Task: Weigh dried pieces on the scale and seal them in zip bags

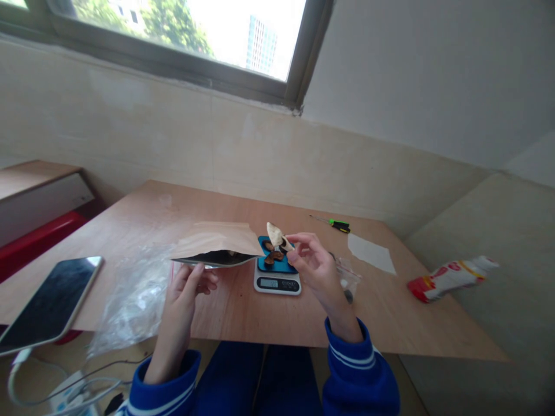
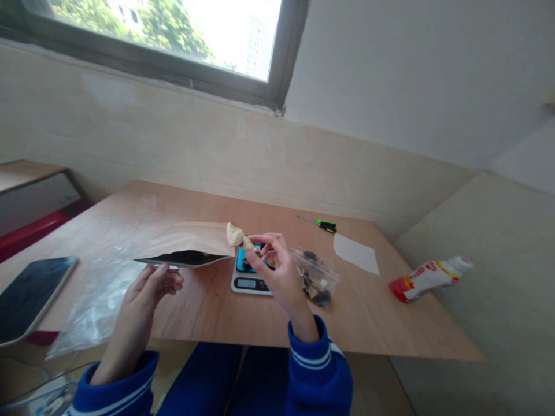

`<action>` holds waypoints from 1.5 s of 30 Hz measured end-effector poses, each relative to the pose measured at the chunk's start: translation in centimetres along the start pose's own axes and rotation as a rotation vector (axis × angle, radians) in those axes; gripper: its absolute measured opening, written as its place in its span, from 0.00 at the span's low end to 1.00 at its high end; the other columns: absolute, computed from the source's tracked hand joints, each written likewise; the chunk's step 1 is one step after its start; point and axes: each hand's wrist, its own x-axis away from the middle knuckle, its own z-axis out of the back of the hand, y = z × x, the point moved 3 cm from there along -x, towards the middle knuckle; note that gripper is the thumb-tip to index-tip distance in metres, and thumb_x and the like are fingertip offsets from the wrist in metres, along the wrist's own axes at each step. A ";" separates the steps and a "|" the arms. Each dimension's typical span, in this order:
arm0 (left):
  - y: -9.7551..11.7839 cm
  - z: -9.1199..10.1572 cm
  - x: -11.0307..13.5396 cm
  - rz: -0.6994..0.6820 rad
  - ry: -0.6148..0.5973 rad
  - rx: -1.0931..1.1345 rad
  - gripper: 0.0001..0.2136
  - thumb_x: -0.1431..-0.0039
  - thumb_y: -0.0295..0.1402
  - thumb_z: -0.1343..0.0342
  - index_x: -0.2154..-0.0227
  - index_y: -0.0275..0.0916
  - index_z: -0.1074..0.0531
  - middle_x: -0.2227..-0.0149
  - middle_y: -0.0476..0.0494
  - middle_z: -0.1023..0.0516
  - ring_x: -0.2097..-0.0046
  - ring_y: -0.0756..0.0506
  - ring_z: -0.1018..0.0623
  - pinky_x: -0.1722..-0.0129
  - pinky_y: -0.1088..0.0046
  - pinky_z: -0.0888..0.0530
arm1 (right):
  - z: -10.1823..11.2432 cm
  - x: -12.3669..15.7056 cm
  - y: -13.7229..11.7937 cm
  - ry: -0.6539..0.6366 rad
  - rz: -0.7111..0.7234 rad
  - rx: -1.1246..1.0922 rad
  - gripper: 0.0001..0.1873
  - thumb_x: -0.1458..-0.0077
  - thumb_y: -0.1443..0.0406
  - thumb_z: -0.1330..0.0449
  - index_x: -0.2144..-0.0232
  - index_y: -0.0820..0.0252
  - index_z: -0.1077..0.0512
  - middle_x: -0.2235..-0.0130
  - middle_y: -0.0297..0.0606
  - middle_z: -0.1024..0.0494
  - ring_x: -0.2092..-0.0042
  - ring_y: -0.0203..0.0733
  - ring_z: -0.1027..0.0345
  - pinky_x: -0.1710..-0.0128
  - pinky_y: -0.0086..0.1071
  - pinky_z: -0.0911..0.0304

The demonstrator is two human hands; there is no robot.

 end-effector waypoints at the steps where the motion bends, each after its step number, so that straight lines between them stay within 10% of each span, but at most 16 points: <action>1: 0.0 0.0 0.0 0.003 -0.001 0.001 0.12 0.47 0.43 0.43 0.74 0.39 0.30 0.75 0.49 0.25 0.73 0.49 0.27 0.72 0.73 0.32 | -0.3 -0.1 -0.2 -0.034 -0.011 -0.013 0.15 0.45 0.54 0.39 0.59 0.55 0.25 0.59 0.37 0.31 0.65 0.35 0.36 0.64 0.30 0.35; 7: 0.1 -0.5 0.2 0.017 -0.012 0.034 0.12 0.48 0.43 0.42 0.74 0.39 0.30 0.76 0.49 0.24 0.73 0.49 0.27 0.72 0.73 0.32 | -2.7 -0.4 -0.8 -0.213 0.006 0.068 0.12 0.43 0.55 0.41 0.62 0.55 0.23 0.56 0.38 0.31 0.58 0.37 0.34 0.59 0.31 0.35; 14: 0.0 -1.4 0.4 0.007 -0.066 0.044 0.13 0.46 0.44 0.43 0.72 0.38 0.29 0.76 0.49 0.24 0.72 0.49 0.26 0.71 0.72 0.32 | -5.6 -0.7 -0.7 -0.129 0.318 0.499 0.09 0.39 0.59 0.43 0.64 0.55 0.24 0.60 0.39 0.29 0.60 0.40 0.34 0.57 0.37 0.39; 32: 0.8 -1.0 -0.1 -0.059 -0.072 0.024 0.11 0.43 0.42 0.44 0.70 0.39 0.27 0.72 0.50 0.26 0.68 0.49 0.27 0.65 0.74 0.31 | -6.8 -4.2 -5.3 -0.273 0.658 1.219 0.07 0.40 0.69 0.43 0.62 0.55 0.25 0.54 0.43 0.28 0.56 0.47 0.39 0.57 0.39 0.47; 45: 0.9 -0.8 -0.6 -0.145 -0.027 -0.032 0.12 0.44 0.44 0.44 0.67 0.41 0.26 0.60 0.45 0.24 0.50 0.40 0.27 0.49 0.63 0.33 | -9.5 -3.6 -7.0 -0.717 0.436 0.583 0.16 0.40 0.77 0.51 0.56 0.67 0.26 0.53 0.46 0.23 0.50 0.41 0.32 0.48 0.34 0.38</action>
